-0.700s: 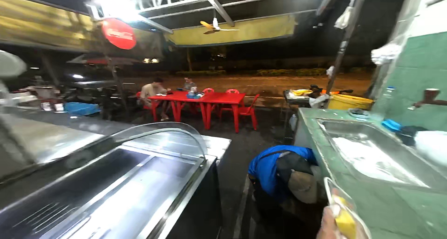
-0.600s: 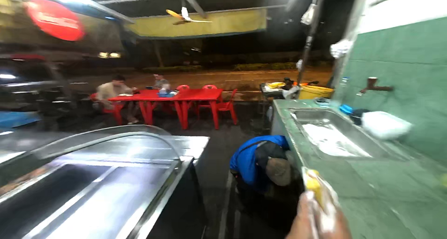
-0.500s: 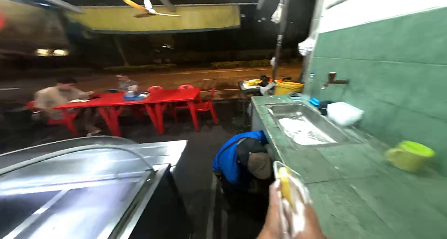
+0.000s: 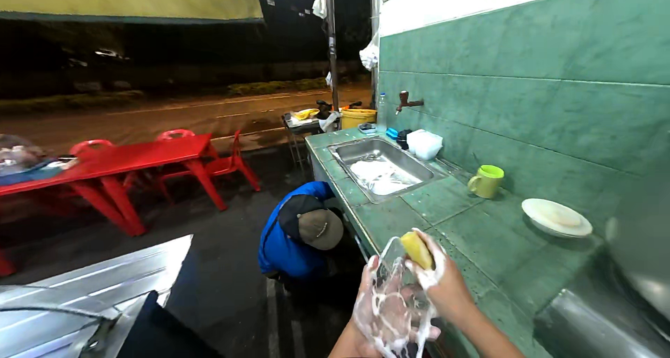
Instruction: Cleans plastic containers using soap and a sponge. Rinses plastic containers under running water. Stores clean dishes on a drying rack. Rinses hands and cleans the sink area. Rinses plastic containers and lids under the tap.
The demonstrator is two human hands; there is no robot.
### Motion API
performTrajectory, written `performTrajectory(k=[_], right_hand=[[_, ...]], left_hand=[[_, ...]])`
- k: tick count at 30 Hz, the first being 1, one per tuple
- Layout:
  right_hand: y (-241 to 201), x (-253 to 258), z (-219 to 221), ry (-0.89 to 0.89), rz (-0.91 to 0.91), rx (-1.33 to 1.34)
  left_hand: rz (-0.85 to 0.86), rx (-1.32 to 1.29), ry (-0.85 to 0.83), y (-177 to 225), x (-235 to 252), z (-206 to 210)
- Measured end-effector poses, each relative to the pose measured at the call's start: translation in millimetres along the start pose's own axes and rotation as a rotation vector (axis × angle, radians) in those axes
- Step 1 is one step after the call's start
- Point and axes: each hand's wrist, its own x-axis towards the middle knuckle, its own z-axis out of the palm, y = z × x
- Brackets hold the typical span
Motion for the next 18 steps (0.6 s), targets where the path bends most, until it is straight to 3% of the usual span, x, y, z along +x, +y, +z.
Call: performTrajectory(k=[4,7,9,13,16,18], right_hand=[[13.7,-1.9,-26.5,0.193,0.056,0.025],[24.7,-6.4,-40.6,0.440,-0.028,0.036],[25.4,-15.2,-45.7,0.500,-0.090,0.062],[6.8,-49.4,-50.5,0.316,-0.234,0.119],[-10.8,-75.6,-44.0,0.082,-0.313,0.064],[-10.4,-82.9,-28.8,-0.008,-0.368,-0.030]], left_hand=[[-0.042,-0.031,-0.044,0.8,7.5,-2.9],[-0.013,-0.058,0.161,-2.0,14.3,0.0],[0.028,0.004,0.352,-5.0,22.1,5.7],[0.065,0.065,0.691,-9.1,38.8,19.6],[0.097,0.102,0.656,-12.5,42.9,21.8],[0.161,0.045,0.537,-14.4,44.2,27.8]])
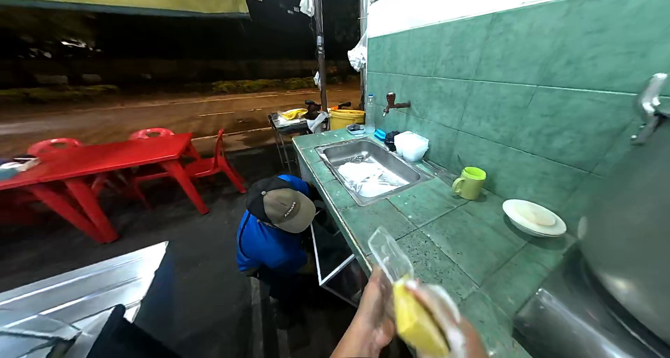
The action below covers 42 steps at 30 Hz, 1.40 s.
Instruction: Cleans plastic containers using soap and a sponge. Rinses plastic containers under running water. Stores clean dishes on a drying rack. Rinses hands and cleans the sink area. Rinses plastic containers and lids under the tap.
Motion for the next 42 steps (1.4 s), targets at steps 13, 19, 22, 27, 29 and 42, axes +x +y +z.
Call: performTrajectory(k=[13,19,22,27,29,42], right_hand=[[41.2,11.3,-19.1,0.299,-0.044,0.009],[67.0,-2.2,5.4,0.275,-0.212,-0.064],[68.1,-4.6,-3.1,0.166,-0.220,0.005],[62.4,19.2,-4.7,0.384,0.016,0.127],[58.9,27.9,16.7,0.389,0.119,0.042],[10.2,61.1,112.1,0.144,0.227,0.155]], left_hand=[[0.083,0.242,-0.512,-13.4,-7.7,3.1],[0.006,0.157,-0.662,-2.7,-5.2,5.4],[-0.043,0.028,-0.639,-0.9,2.6,0.4],[0.038,0.028,-0.791,-9.5,3.3,-5.8],[0.094,0.051,-0.661,-15.1,-14.6,9.0],[0.354,0.051,-0.180,22.5,-18.2,-32.0]])
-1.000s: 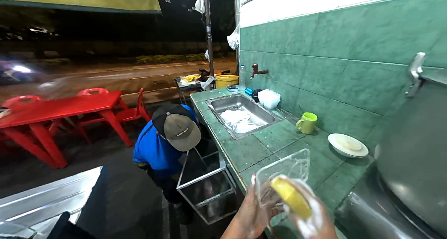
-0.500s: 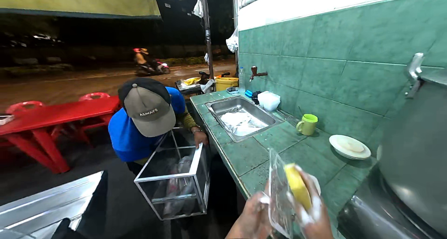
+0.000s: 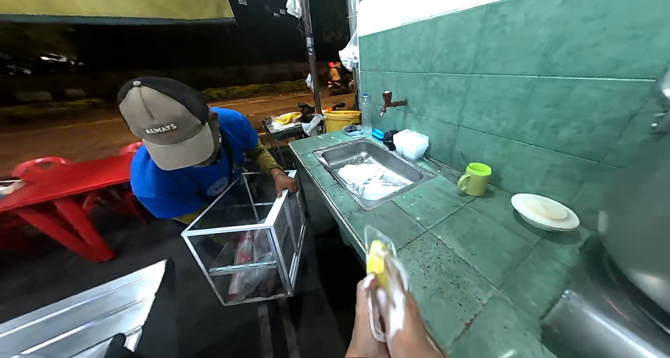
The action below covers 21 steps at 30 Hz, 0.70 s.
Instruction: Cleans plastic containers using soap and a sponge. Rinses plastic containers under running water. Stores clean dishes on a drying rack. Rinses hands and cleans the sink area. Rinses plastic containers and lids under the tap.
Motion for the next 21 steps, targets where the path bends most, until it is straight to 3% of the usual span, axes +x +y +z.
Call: performTrajectory(k=[3,5,9,12,14,18,21], right_hand=[[-9.4,-10.8,29.2,-0.054,0.047,0.070],[-8.0,7.1,39.1,-0.059,0.064,0.088],[3.8,43.6,60.0,-0.014,0.029,0.072],[-13.5,19.6,82.7,-0.070,0.004,0.075],[-20.8,14.4,96.9,-0.097,0.026,0.119],[-11.8,59.0,114.3,-0.048,0.098,0.130],[-20.2,56.8,134.9,-0.090,0.088,0.086]], left_hand=[[0.034,0.094,0.033,22.4,2.2,-25.0],[-0.018,0.102,0.077,34.1,-2.9,-27.8],[-0.087,0.037,-0.008,40.6,-0.7,-45.0],[-0.005,0.075,0.120,57.7,12.1,-60.5],[0.036,0.081,0.106,66.9,19.9,-75.4],[-0.058,0.078,0.046,75.0,13.0,-84.1],[-0.035,0.093,0.116,90.2,19.6,-98.5]])
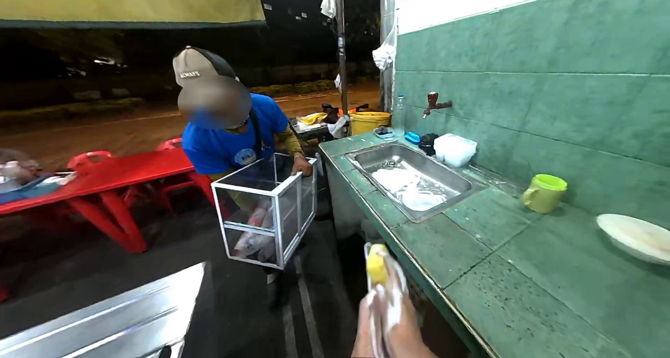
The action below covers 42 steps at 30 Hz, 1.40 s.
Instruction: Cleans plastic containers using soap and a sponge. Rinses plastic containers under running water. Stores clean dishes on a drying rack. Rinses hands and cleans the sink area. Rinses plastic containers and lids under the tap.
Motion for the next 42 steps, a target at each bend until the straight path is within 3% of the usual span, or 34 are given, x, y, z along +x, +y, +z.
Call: performTrajectory(k=[4,8,12,18,23,29,35,38,42], right_hand=[[-1.8,3.8,25.2,-0.035,0.023,0.056],[24.9,80.8,11.4,-0.025,0.003,0.043],[43.6,150.9,-32.0,-0.053,0.018,0.207],[68.9,235.9,-117.2,0.281,0.176,0.307],[96.7,264.3,-145.3,0.533,0.229,0.374],[112.9,266.0,-157.9,0.630,0.274,0.275],[115.2,265.6,-150.9,0.849,0.338,0.157],[115.4,281.6,-132.8,0.998,0.390,0.136],[125.3,324.9,-98.6,1.073,0.467,0.168]], left_hand=[[0.076,-0.001,0.044,17.6,33.1,-19.1],[-0.088,0.034,-0.081,23.2,68.9,-22.7],[-0.219,0.295,-0.271,44.3,133.5,-39.8],[-0.021,0.851,-0.372,99.1,263.0,-22.9],[0.133,1.300,-0.431,110.0,384.8,5.4],[0.231,1.762,-0.517,82.0,531.8,41.7],[0.203,2.057,-0.791,26.4,655.1,39.2],[0.109,2.028,-0.932,-0.6,682.6,44.5],[0.008,1.873,-1.288,-53.7,661.7,61.9]])
